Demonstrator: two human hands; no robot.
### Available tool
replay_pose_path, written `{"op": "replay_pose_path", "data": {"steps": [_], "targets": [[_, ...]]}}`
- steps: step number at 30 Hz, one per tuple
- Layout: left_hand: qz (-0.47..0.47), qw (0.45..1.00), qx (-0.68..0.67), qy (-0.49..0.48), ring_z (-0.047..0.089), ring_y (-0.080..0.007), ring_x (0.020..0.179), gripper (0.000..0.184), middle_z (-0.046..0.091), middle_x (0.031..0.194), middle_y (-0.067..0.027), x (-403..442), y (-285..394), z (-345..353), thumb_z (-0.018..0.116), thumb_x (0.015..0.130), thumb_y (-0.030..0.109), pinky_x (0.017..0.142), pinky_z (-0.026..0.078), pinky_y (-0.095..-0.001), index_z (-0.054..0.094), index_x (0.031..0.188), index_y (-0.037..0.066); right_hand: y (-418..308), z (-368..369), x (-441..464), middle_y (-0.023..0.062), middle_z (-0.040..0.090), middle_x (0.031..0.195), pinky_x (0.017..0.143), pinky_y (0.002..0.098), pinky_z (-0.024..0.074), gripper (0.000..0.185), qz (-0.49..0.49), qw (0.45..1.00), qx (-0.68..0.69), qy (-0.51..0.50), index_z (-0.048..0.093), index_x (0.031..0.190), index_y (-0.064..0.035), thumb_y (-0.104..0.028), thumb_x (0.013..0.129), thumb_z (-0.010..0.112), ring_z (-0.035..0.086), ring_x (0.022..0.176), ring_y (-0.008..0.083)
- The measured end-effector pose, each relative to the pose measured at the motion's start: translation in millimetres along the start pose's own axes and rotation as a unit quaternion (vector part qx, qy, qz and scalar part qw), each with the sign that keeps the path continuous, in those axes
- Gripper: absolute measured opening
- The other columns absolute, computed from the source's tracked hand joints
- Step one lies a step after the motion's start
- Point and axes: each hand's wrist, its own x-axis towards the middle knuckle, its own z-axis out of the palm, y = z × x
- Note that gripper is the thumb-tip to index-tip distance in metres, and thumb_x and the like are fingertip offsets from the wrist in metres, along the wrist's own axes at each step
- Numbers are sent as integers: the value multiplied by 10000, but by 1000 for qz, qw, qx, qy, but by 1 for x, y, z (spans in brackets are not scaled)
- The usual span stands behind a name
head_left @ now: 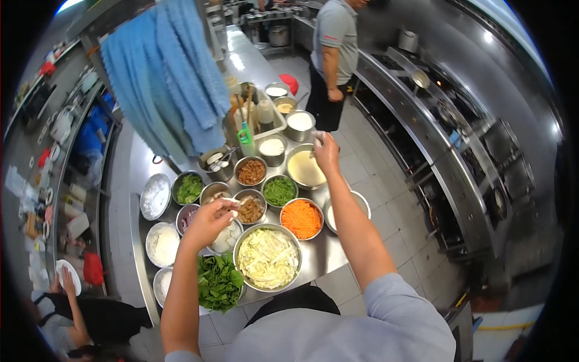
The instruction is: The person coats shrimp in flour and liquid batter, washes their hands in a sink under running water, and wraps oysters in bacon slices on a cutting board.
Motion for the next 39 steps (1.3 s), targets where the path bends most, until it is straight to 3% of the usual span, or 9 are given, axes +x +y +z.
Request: {"op": "replay_pose_path", "data": {"steps": [3, 5, 6, 9, 15, 16, 20, 27, 39], "targets": [[44, 998, 45, 28, 664, -139, 1018, 263, 711, 1150, -68, 4, -10, 2, 627, 971, 42, 893, 534, -287, 650, 1226, -17, -22, 4, -11, 191, 701, 1047, 937, 437, 515, 212, -15, 996, -41, 75, 692, 1110, -29, -59, 909, 631, 670, 1035, 354], [55, 997, 49, 4, 663, -140, 1024, 257, 710, 1147, -68, 14, -1, 12, 626, 971, 40, 901, 532, -287, 652, 1219, -19, 11, 10, -27, 183, 694, 1111, 915, 429, 551, 159, 125, 946, -163, -252, 665, 1063, -18, -92, 927, 626, 687, 976, 330], [59, 997, 46, 2, 663, -141, 1029, 251, 709, 1144, -68, 19, 4, 17, 625, 970, 37, 909, 529, -288, 654, 1213, -20, 16, 13, -33, 161, 693, 1068, 871, 414, 572, 151, 264, 950, 76, -151, 667, 1063, -30, -119, 952, 614, 689, 938, 295], [65, 995, -69, -20, 669, -156, 991, 236, 702, 1121, -92, 41, 15, 46, 593, 988, 39, 861, 553, -293, 642, 1213, -7, -18, -8, -58, 59, 655, 864, 707, 362, 604, 131, 395, 711, 573, 102, 647, 1049, -77, -186, 1001, 592, 662, 780, 198], [50, 924, -355, -130, 656, -227, 846, 200, 643, 981, -106, 89, 43, 155, 489, 1023, 101, 741, 560, -335, 557, 1199, 38, -103, -126, -162, 33, 602, 760, 566, 325, 465, 232, 357, 566, 724, 166, 593, 939, -115, -328, 983, 512, 544, 622, 182], [43, 921, -352, -160, 656, -227, 846, 200, 643, 981, -106, 92, 49, 180, 489, 1023, 101, 741, 560, -335, 557, 1199, 38, -93, -149, -191, 14, 524, 737, 514, 300, 414, 206, 286, 578, 761, 73, 559, 893, -138, -322, 979, 520, 462, 574, 157], [-9, 899, -307, -314, 654, -232, 837, 134, 631, 942, -114, 85, 87, 303, 485, 1040, 147, 741, 553, -349, 546, 1112, 52, -101, -291, -301, -29, 348, 729, 438, 237, 289, 204, 239, 579, 772, 109, 472, 809, -153, -281, 960, 524, 349, 563, 108], [-46, 789, -206, -577, 649, -216, 755, 139, 611, 832, -69, -10, 137, 535, 499, 1047, 179, 699, 542, -340, 560, 984, 71, -162, -546, -531, -21, 373, 702, 448, 257, 279, 206, 121, 640, 592, 475, 457, 783, -165, -264, 956, 507, 347, 562, 114], [-60, 633, -20, -772, 599, -172, 655, 175, 561, 753, -25, -267, 154, 870, 519, 1037, 228, 591, 455, -295, 535, 908, 110, -250, -694, -741, -24, 331, 688, 455, 268, 281, 230, -56, 595, 475, 646, 468, 801, -153, -309, 953, 545, 330, 545, 114]]}}
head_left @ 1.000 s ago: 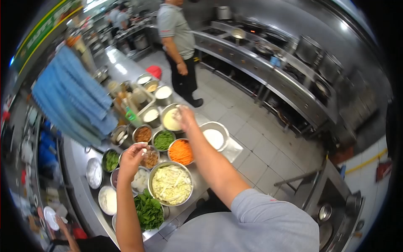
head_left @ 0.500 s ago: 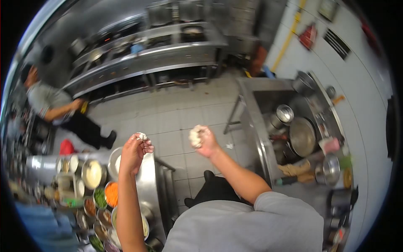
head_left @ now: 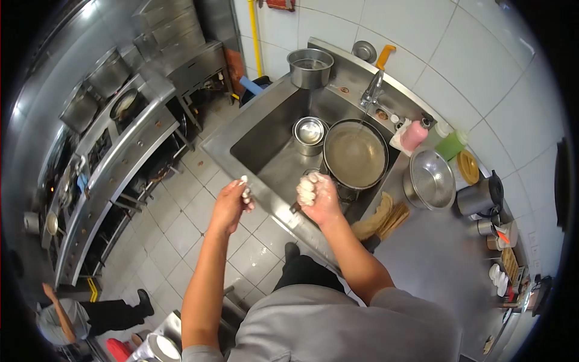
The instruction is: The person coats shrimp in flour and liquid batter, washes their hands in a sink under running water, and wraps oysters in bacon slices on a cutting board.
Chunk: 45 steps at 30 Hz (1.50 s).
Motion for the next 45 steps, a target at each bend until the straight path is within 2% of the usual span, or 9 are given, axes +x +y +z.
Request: {"op": "replay_pose_path", "data": {"steps": [7, 9, 12, 14, 26, 34, 36, 39, 45], "targets": [[-53, 998, -10, -20, 590, -180, 678, 147, 594, 812, -35, 144, -38, 36, 491, 989, 193, 606, 452, -318, 570, 903, 105, -194, 17, 54, -6, 597, 790, 570, 290, 490, 141, -311, 938, -139, 62, 586, 874, -158, -273, 956, 586, 584, 665, 156], [-59, 998, -11, -23, 595, -187, 692, 145, 596, 822, -46, 172, -44, 29, 473, 971, 182, 612, 455, -330, 569, 896, 103, -254, 86, 70, 45, 663, 890, 663, 349, 543, 177, -430, 857, -111, 260, 638, 958, -114, -285, 966, 591, 634, 764, 206], [-92, 996, 3, -20, 584, -185, 671, 165, 586, 810, -42, 209, -45, 21, 487, 979, 198, 607, 455, -316, 572, 882, 94, -373, 106, 106, 52, 610, 794, 563, 315, 474, 185, -456, 841, -194, 219, 603, 920, -107, -271, 976, 539, 591, 688, 199], [-83, 996, 0, -25, 581, -183, 667, 168, 585, 807, -41, 233, -50, 18, 496, 980, 206, 604, 455, -313, 575, 886, 92, -469, 65, 137, 26, 497, 671, 455, 276, 366, 182, -341, 878, -307, -139, 546, 833, -119, -232, 970, 510, 471, 547, 154], [-180, 969, 26, -168, 614, -174, 679, 204, 626, 837, -67, 381, -72, 74, 495, 988, 204, 613, 508, -290, 596, 955, 30, -424, 46, 272, 20, 426, 643, 400, 269, 288, 171, -522, 789, -260, 192, 477, 775, -127, -204, 927, 483, 361, 474, 141], [-225, 940, 5, -257, 669, -213, 805, 200, 665, 948, -89, 479, -76, 122, 507, 991, 158, 729, 563, -339, 615, 1102, 31, -371, 17, 313, -7, 428, 642, 437, 282, 303, 176, -593, 794, -68, 115, 455, 736, -161, -182, 909, 473, 379, 485, 139], [-219, 939, -15, -263, 669, -213, 823, 233, 662, 957, -91, 498, -76, 133, 509, 1011, 199, 744, 565, -341, 608, 1134, 27, -372, -80, 322, -18, 466, 661, 487, 279, 363, 161, -548, 814, -163, -105, 521, 761, -162, -170, 920, 496, 451, 533, 144], [-224, 936, -29, -271, 666, -230, 901, 284, 656, 1012, -106, 519, -71, 148, 497, 1033, 213, 799, 569, -356, 575, 1227, 22, -314, -143, 342, 1, 545, 726, 508, 296, 405, 116, -474, 837, -137, 237, 604, 867, -131, -139, 953, 527, 500, 569, 152], [-255, 925, -80, -269, 642, -227, 1008, 274, 636, 1095, -105, 538, -91, 184, 426, 1025, 121, 866, 546, -372, 552, 1239, 7, -294, -211, 362, 39, 634, 777, 547, 352, 478, 118, -315, 809, -221, 444, 700, 982, -75, -94, 968, 584, 559, 589, 180]]}}
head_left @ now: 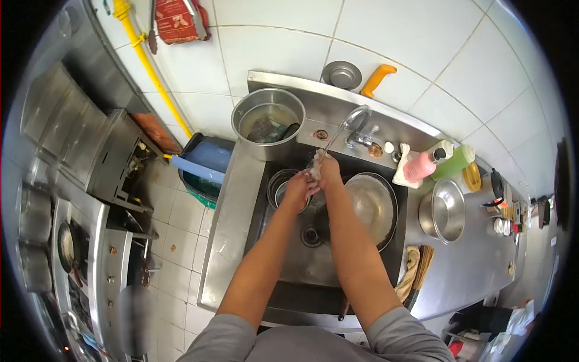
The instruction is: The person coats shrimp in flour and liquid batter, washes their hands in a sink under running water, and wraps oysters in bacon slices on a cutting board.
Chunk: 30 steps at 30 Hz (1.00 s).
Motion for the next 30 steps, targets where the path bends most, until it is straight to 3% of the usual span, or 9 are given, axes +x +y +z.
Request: {"op": "replay_pose_path", "data": {"steps": [1, 3, 6, 12, 16, 18, 22, 24, 30], "targets": [[10, 999, -45, -3, 639, -216, 975, 261, 638, 1080, -95, 6, -4, 4, 439, 1042, 164, 838, 540, -363, 562, 1223, 21, 4, 12, 4, 41, 618, 746, 537, 351, 471, 103, -184, 966, -184, 0, 697, 965, -73, -99, 963, 597, 554, 575, 173], [16, 996, -90, -8, 637, -204, 942, 256, 640, 1065, -85, 26, -17, -2, 451, 1060, 206, 810, 534, -353, 572, 1207, 36, -25, 47, -45, 47, 586, 684, 518, 341, 452, 88, -111, 927, -338, 116, 670, 915, -74, -130, 959, 619, 557, 552, 160], [20, 979, -196, -51, 629, -197, 869, 264, 640, 1016, -65, 60, -33, -17, 475, 1072, 276, 762, 518, -350, 592, 1174, 63, -26, 48, -53, 36, 589, 756, 535, 355, 446, 67, -71, 986, -145, -39, 632, 875, -53, -118, 878, 646, 557, 618, 162], [-40, 978, -193, 60, 680, -209, 968, 321, 693, 1069, -104, 41, 5, 9, 476, 1065, 307, 824, 568, -368, 620, 1190, 49, -20, 52, -53, 30, 618, 803, 519, 318, 476, 41, -12, 998, -36, 54, 619, 908, -80, -98, 886, 648, 599, 642, 166], [-39, 975, -201, -82, 685, -221, 975, 303, 701, 1082, -94, 24, 32, -1, 467, 1052, 286, 834, 571, -369, 648, 1147, 63, -13, 25, -58, 38, 644, 832, 509, 318, 476, 103, 92, 971, 18, -221, 657, 880, -94, -172, 946, 649, 611, 649, 145], [-74, 961, -215, -157, 690, -211, 897, 301, 703, 1043, -57, 24, 34, 2, 452, 1053, 293, 787, 566, -354, 664, 1102, 85, -33, 44, -82, 27, 644, 810, 543, 314, 495, 195, 126, 980, -16, -151, 648, 818, -113, -229, 974, 650, 622, 648, 141], [-30, 882, -345, -320, 680, -216, 757, 324, 691, 929, -67, 63, 5, -17, 499, 1054, 343, 663, 589, -335, 646, 1075, 56, -9, 38, -44, 125, 689, 787, 611, 401, 526, 372, -46, 973, -224, -16, 677, 856, -20, -367, 986, 646, 679, 692, 233], [24, 995, -88, 48, 678, -255, 795, 350, 662, 1061, -89, 27, 13, 29, 443, 1085, 337, 743, 579, -377, 609, 1241, 72, -11, 47, -41, 168, 706, 786, 648, 436, 533, 424, -156, 886, -419, 123, 685, 872, 10, -399, 977, 652, 702, 719, 284], [-114, 982, -125, -87, 656, -228, 914, 505, 645, 1122, -68, -6, 39, 34, 568, 1025, 489, 784, 558, -345, 553, 1297, 64, -13, 54, -48, 196, 741, 927, 809, 498, 531, 395, -271, 774, -562, 109, 735, 1008, -55, -415, 988, 576, 708, 891, 413]]}}
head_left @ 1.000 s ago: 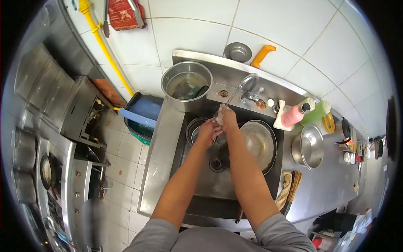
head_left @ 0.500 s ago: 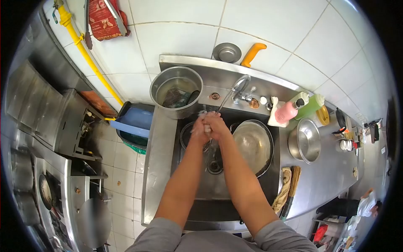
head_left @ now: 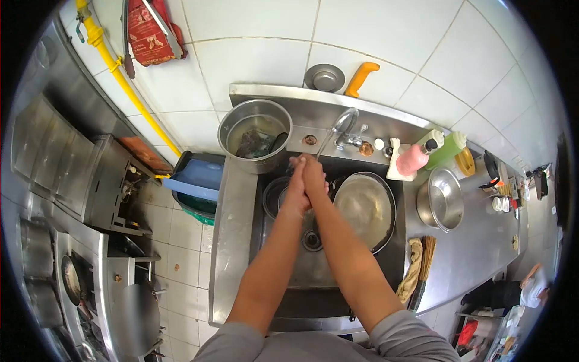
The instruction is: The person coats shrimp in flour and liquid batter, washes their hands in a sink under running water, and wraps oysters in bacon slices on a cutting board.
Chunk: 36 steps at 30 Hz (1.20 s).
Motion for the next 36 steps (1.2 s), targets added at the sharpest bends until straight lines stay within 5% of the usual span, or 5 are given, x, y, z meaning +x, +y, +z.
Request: {"op": "replay_pose_path", "data": {"steps": [6, 12, 20, 22, 36], "targets": [[127, 990, -11, 53, 607, -196, 681, 448, 633, 800, -39, 75, 0, -28, 606, 988, 536, 601, 466, -366, 657, 897, 100, -25, -32, -48, 204, 537, 1459, 1116, 387, 418, 515, 29, 971, 229, -67, 451, 1487, -5, -153, 1001, 530, 540, 1335, 319], [359, 624, 640, 269, 610, -522, 850, 514, 670, 846, -281, 49, 14, 53, 506, 1018, 473, 752, 503, -536, 692, 892, 10, -45, -52, -115, 285, 352, 1582, 1078, 462, 441, 858, -3, 989, 143, 32, 241, 1615, -64, -198, 893, 684, 471, 1371, 451], [493, 737, 452, 97, 642, -314, 698, 209, 656, 856, -127, 66, -24, -4, 557, 1020, 200, 676, 523, -436, 625, 1107, 22, -4, -71, -22, 122, 644, 1252, 838, 362, 553, 448, 201, 763, 606, -104, 541, 1348, -35, -268, 982, 649, 662, 1019, 233], [213, 936, 274, 51, 633, -203, 735, 194, 628, 767, -23, 19, -11, 22, 596, 997, 189, 703, 526, -342, 636, 1014, 0, -4, -62, -21, 117, 640, 1289, 846, 359, 557, 403, 184, 730, 642, -145, 550, 1336, -55, -277, 1008, 628, 666, 1030, 232], [385, 846, 361, 77, 638, -147, 990, 294, 693, 1146, -75, 25, 0, 7, 588, 1037, 264, 826, 516, -318, 686, 1093, -8, -17, -47, 9, 134, 719, 1042, 769, 358, 555, 254, 109, 854, 505, -58, 628, 1056, -10, -231, 1070, 502, 676, 876, 213]]}}
